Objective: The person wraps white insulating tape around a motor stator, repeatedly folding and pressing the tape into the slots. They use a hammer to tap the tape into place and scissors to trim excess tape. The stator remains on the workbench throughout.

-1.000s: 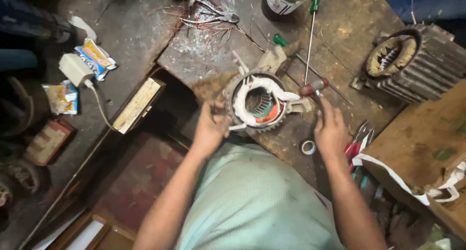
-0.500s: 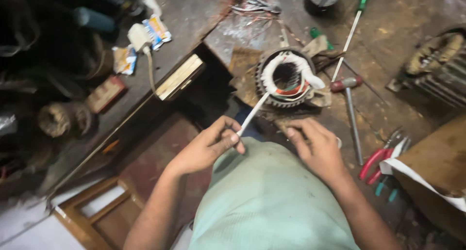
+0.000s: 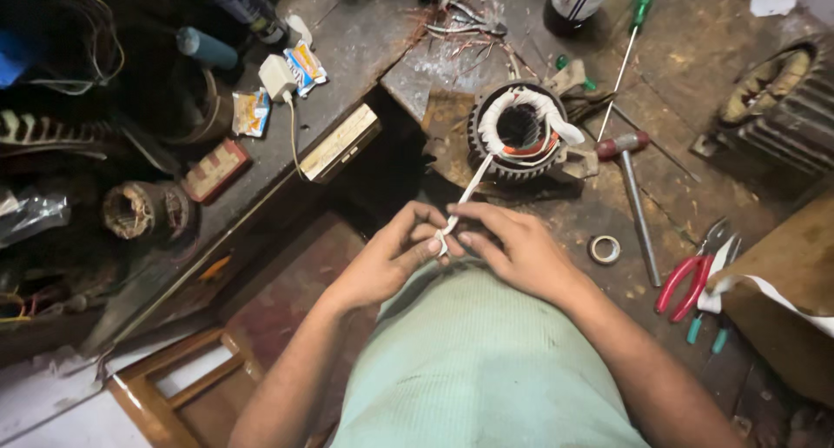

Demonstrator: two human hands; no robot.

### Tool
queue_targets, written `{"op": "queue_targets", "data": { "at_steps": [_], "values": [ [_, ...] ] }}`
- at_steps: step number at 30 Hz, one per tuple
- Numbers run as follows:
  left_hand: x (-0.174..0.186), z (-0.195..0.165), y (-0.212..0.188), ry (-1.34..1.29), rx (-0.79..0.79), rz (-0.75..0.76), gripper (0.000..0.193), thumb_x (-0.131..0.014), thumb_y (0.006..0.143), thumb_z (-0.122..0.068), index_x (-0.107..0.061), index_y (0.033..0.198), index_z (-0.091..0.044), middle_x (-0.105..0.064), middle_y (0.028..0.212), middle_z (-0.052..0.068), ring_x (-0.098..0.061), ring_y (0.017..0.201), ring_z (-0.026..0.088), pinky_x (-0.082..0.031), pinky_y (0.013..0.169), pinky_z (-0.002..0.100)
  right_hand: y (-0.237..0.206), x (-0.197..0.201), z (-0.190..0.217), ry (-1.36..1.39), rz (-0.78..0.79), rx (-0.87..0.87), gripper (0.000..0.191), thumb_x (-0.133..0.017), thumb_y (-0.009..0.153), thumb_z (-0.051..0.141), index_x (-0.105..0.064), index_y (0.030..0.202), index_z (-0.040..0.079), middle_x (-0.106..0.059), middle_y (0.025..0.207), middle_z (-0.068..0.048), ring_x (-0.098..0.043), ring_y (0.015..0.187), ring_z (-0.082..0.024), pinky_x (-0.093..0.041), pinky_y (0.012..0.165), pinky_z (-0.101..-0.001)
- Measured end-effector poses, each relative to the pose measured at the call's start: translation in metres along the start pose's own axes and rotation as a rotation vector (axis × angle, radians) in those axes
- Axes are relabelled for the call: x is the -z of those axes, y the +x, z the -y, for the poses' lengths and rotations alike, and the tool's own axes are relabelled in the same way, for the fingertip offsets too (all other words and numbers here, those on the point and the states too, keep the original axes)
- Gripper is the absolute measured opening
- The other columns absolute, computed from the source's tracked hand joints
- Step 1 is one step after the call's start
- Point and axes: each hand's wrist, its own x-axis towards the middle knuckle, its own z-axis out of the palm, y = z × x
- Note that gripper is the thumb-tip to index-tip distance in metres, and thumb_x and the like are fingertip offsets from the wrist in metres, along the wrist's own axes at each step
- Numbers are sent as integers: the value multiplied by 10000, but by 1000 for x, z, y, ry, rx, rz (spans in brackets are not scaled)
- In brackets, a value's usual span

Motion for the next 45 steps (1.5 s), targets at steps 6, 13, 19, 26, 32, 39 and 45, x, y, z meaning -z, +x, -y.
{"op": "queue_targets", "data": {
  "at_steps": [6,13,19,26,32,39,45],
  "values": [
    [-2,7,6,-44,81,90,193,-512,1063,-118,-527,1222,-10,-683,1132,76,-650,1061,135,-545,957,311,-13,-1,23,-315,-98,-133,189,-715,910,186,-695,1091,134,-749,980,-92,-723,877,-327,-569,718,-404],
    [1,-1,5,21,12,95,149,-570,1057,-132,-575,1147,-13,-697,1055,71,-661,997,138,-547,932,308,-11,-17,30,-376,-181,-121,314,-715,889,178,-717,1201,140,-697,898,-113,-694,787,-333,-550,662,-425],
    [11,-14,-2,597,-232,53,121,-614,965,-153,-604,1023,-47,-663,937,93,-662,923,246,-500,851,375,-8,-37,24,-427,-182,-130,215,-702,905,216,-726,1109,152,-714,848,-77,-703,760,-309,-549,636,-423],
    [32,-18,-12,625,-289,182,98,-586,940,-168,-577,960,-72,-631,876,76,-639,878,260,-456,867,392,-10,-58,24,-502,-292,-211,233,-721,875,212,-730,1097,144,-741,897,-88,-707,737,-328,-553,620,-412],
    [43,-41,-19,677,-312,312,131,-615,978,-192,-596,1024,-71,-647,948,95,-631,954,283,-463,907,413,-7,-73,15,265,-498,-495,312,-620,984,293,-594,1272,177,-770,943,-100,-689,636,-205,-551,599,-345],
    [19,-55,12,886,-531,578,227,-655,965,-196,-652,1160,-79,-670,1140,133,-613,1112,316,-450,909,456,-12,-64,14,1088,-496,-711,310,-594,1038,301,-678,1180,37,-710,1003,-95,-681,845,-136,-549,732,-308],
    [1,-49,38,991,-935,422,537,-655,757,-74,-652,1293,-103,-660,1261,123,-564,1266,345,-452,1023,453,-30,-17,-12,1253,-894,-465,164,-615,1046,206,-626,1067,44,-686,906,-93,-694,852,-255,-584,750,-387]
  ]
}}
